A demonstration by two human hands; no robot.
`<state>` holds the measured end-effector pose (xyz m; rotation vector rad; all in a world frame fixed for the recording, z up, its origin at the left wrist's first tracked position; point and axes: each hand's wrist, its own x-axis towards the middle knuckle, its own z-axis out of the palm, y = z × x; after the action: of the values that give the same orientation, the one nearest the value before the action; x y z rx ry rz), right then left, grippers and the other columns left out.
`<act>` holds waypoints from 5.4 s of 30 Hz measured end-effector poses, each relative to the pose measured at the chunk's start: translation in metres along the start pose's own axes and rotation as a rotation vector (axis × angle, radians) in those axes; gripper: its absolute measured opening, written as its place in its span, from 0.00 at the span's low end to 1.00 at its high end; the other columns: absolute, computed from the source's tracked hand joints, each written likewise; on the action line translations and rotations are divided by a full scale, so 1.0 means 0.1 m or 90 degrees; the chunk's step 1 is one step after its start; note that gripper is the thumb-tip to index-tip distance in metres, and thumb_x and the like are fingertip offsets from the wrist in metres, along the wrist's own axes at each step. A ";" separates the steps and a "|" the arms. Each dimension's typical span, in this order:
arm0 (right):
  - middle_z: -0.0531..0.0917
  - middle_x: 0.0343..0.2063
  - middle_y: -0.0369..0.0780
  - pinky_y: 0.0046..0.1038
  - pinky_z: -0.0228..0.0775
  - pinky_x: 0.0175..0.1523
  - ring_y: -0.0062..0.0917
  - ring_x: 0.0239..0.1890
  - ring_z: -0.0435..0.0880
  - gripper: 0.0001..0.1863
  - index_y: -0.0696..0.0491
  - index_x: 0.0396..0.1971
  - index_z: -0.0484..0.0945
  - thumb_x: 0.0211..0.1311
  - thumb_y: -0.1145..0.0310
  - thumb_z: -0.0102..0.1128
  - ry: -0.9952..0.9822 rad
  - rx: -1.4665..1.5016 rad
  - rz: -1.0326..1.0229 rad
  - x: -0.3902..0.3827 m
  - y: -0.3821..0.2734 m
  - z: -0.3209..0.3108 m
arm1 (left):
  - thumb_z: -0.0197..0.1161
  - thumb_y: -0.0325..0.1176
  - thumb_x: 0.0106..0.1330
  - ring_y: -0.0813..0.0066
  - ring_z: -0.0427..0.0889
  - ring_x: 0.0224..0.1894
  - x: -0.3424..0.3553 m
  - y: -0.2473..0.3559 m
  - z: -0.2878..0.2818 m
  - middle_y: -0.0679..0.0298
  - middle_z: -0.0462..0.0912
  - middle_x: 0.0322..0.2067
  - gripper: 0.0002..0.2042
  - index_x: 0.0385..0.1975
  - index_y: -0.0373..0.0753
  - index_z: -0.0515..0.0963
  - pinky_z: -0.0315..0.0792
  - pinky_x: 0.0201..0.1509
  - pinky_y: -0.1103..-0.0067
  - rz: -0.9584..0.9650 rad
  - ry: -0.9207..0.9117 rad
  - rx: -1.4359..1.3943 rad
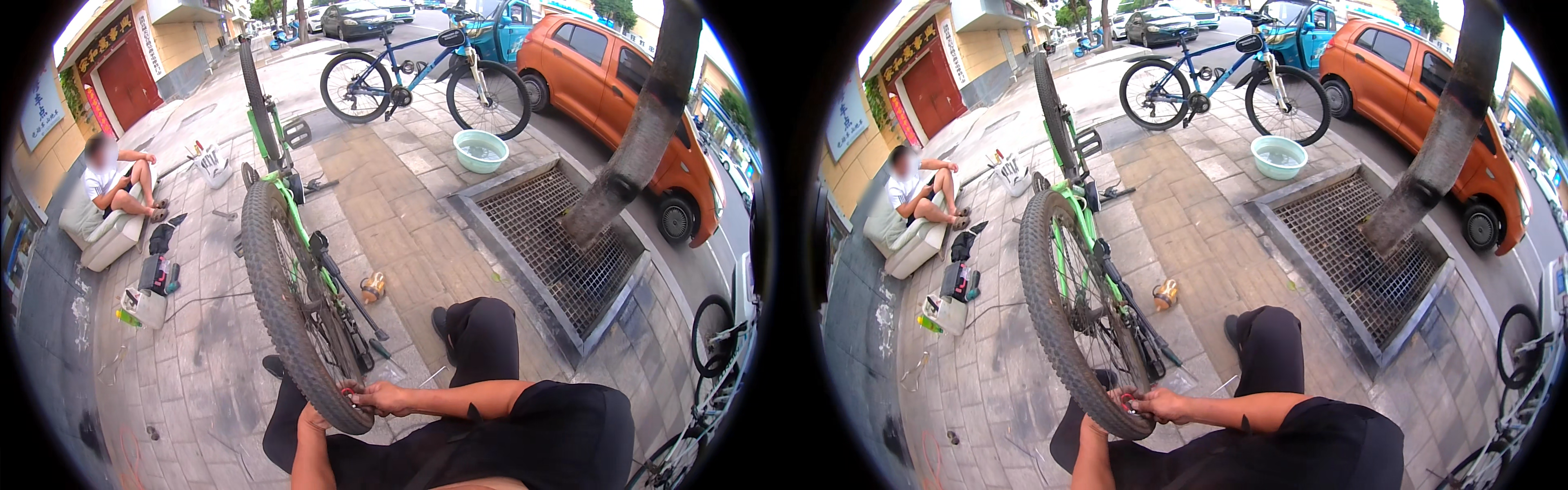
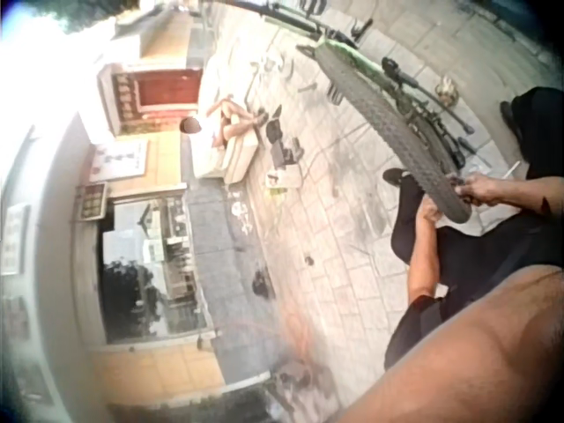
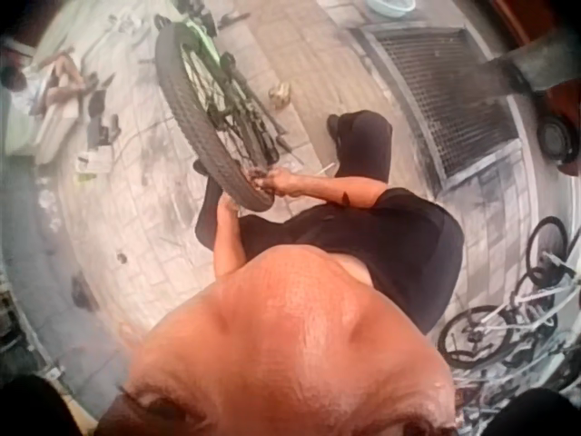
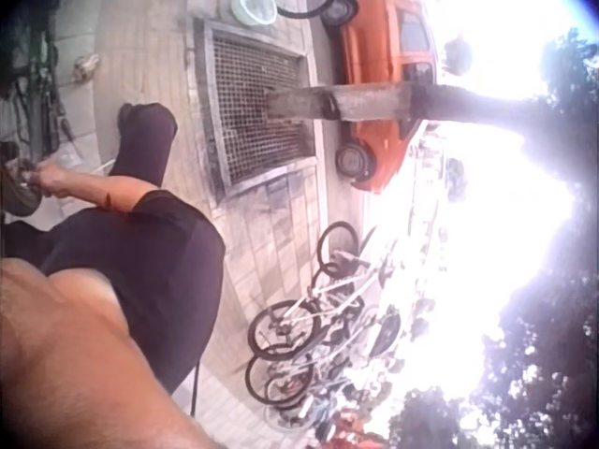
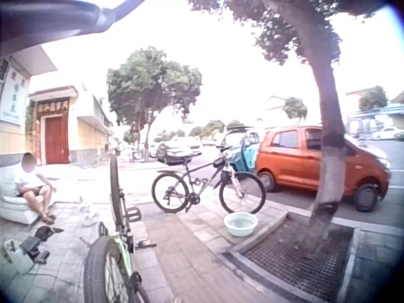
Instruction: The person repeatedly removes and reattaches the rear wheel of a green bicycle, using a red valve core tool to manipulate the tire valve. The wheel is lifted off the frame, adjusted, and placed back into the dropouts multiple times.
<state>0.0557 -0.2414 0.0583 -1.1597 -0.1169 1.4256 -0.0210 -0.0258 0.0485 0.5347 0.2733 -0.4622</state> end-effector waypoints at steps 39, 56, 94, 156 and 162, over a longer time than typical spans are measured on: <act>0.85 0.31 0.32 0.28 0.74 0.44 0.16 0.35 0.79 0.17 0.53 0.50 0.87 0.76 0.55 0.61 0.069 -0.346 -0.215 0.35 0.30 -0.27 | 0.74 0.50 0.63 0.48 0.87 0.37 0.19 -0.10 0.09 0.49 0.88 0.32 0.21 0.33 0.34 0.84 0.79 0.45 0.60 0.196 0.419 1.084; 0.80 0.31 0.26 0.22 0.65 0.35 0.14 0.29 0.73 0.18 0.47 0.56 0.85 0.74 0.54 0.66 -0.002 -0.013 -0.043 0.31 0.43 -0.34 | 0.71 0.30 0.69 0.72 0.87 0.47 -0.09 -0.03 0.36 0.61 0.86 0.48 0.19 0.58 0.33 0.78 0.82 0.53 0.74 0.018 0.106 0.169; 0.88 0.38 0.37 0.30 0.80 0.51 0.22 0.40 0.85 0.18 0.62 0.49 0.86 0.73 0.62 0.65 0.080 -0.266 -0.081 0.34 0.12 -0.31 | 0.67 0.41 0.72 0.56 0.74 0.25 0.15 -0.23 0.03 0.56 0.72 0.20 0.15 0.26 0.38 0.77 0.66 0.32 0.60 0.409 0.304 0.963; 0.84 0.28 0.35 0.20 0.64 0.22 0.15 0.21 0.78 0.17 0.62 0.49 0.81 0.67 0.66 0.68 0.028 0.061 0.000 -0.07 -0.27 -0.05 | 0.67 0.39 0.75 0.83 0.82 0.31 -0.15 -0.02 0.62 0.67 0.86 0.34 0.14 0.45 0.33 0.83 0.75 0.35 0.83 0.096 0.422 0.491; 0.82 0.27 0.35 0.19 0.60 0.18 0.15 0.16 0.74 0.18 0.63 0.54 0.78 0.72 0.67 0.64 0.028 0.127 0.007 -0.20 -0.28 0.09 | 0.66 0.39 0.74 0.72 0.88 0.50 -0.20 0.06 0.67 0.56 0.86 0.50 0.25 0.64 0.29 0.73 0.85 0.49 0.76 0.062 0.177 0.147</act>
<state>0.0643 -0.2454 0.0926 -1.0278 0.0610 1.3865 -0.0269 -0.0509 0.1143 0.8363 0.4609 -0.3250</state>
